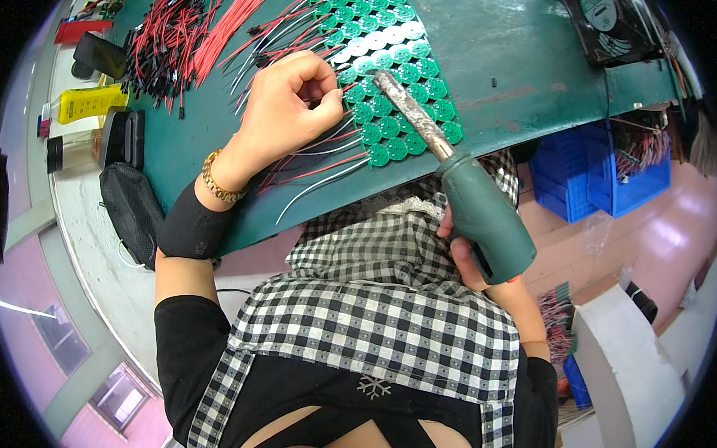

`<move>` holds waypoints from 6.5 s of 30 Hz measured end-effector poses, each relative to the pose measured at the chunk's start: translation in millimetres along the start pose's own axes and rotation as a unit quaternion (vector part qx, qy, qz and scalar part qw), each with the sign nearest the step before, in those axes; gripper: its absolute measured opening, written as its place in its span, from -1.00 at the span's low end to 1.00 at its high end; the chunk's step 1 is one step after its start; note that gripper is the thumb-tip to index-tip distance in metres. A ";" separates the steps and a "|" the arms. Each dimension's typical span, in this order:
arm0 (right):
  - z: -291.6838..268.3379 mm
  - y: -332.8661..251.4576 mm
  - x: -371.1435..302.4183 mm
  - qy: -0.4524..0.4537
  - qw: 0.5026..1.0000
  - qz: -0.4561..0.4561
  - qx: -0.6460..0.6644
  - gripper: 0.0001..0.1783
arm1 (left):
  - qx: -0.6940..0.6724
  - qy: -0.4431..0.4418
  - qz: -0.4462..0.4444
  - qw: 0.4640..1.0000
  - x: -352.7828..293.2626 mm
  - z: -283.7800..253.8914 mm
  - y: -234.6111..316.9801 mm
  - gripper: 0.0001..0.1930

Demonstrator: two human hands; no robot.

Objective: The person picks wires from piles on the workbench and solders each wire onto an electronic circuit board panel using a soldering iron.

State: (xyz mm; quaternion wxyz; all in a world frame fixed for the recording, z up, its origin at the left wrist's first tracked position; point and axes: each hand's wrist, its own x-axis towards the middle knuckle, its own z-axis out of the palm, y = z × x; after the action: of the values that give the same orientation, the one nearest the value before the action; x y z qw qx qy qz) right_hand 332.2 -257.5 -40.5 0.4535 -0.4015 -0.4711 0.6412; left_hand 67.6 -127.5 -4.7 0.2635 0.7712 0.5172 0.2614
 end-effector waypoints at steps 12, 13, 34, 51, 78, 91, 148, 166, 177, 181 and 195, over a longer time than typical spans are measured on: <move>-9.1 -0.9 -6.8 -0.036 0.996 0.008 -0.082 -0.67 | -0.061 0.021 -0.014 0.998 -2.9 3.7 -1.5 -0.91; -9.1 2.8 -7.3 -0.035 0.996 0.009 -0.082 -0.67 | -0.061 0.021 -0.014 0.998 -2.2 3.5 -1.5 -0.91; -3.3 5.3 6.8 -0.022 0.998 0.000 -0.064 -0.36 | 0.001 -0.010 -0.005 1.000 12.0 0.2 1.3 -0.90; 10.6 -5.8 -4.3 -0.028 0.999 0.008 0.022 -0.40 | -0.036 -0.002 -0.021 0.999 -4.0 -16.8 3.8 -0.92; 52.4 -43.3 -36.1 0.031 0.999 0.013 0.011 -0.22 | 0.308 0.248 -0.227 0.890 -22.3 -230.2 -84.0 -0.79; 6.4 -33.5 -8.9 -0.049 0.997 -0.035 -0.046 -0.49 | -0.028 0.159 -0.023 0.987 5.7 -102.9 15.2 -0.92; -0.9 0.4 -26.1 -0.041 0.996 0.060 -0.057 -0.53 | -0.004 0.022 0.043 0.999 -43.5 15.0 -8.7 -0.92; 7.1 -6.7 -17.4 -0.023 0.991 0.050 -0.123 -0.65 | 0.038 0.026 0.015 0.999 -42.4 18.2 -2.2 -0.91; 11.3 12.3 -27.1 0.022 0.998 0.029 -0.046 -0.32 | 0.046 0.030 0.026 0.998 -46.1 11.4 -6.8 -0.90; 19.3 5.9 -28.6 0.003 0.998 0.045 -0.045 -0.32 | 0.042 0.032 0.028 0.998 -55.2 1.5 -7.4 -0.92; 69.2 -28.5 -59.2 0.102 0.993 0.058 0.020 -0.18 | 0.399 0.163 -0.136 0.892 -46.5 -153.2 -59.2 -0.82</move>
State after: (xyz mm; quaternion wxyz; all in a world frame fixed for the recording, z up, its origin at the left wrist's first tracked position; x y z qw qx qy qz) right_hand 288.6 -326.8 8.4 0.4691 -0.4827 -0.3855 0.6311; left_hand -90.3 -130.9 60.1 -0.1221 0.6799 0.7136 0.1167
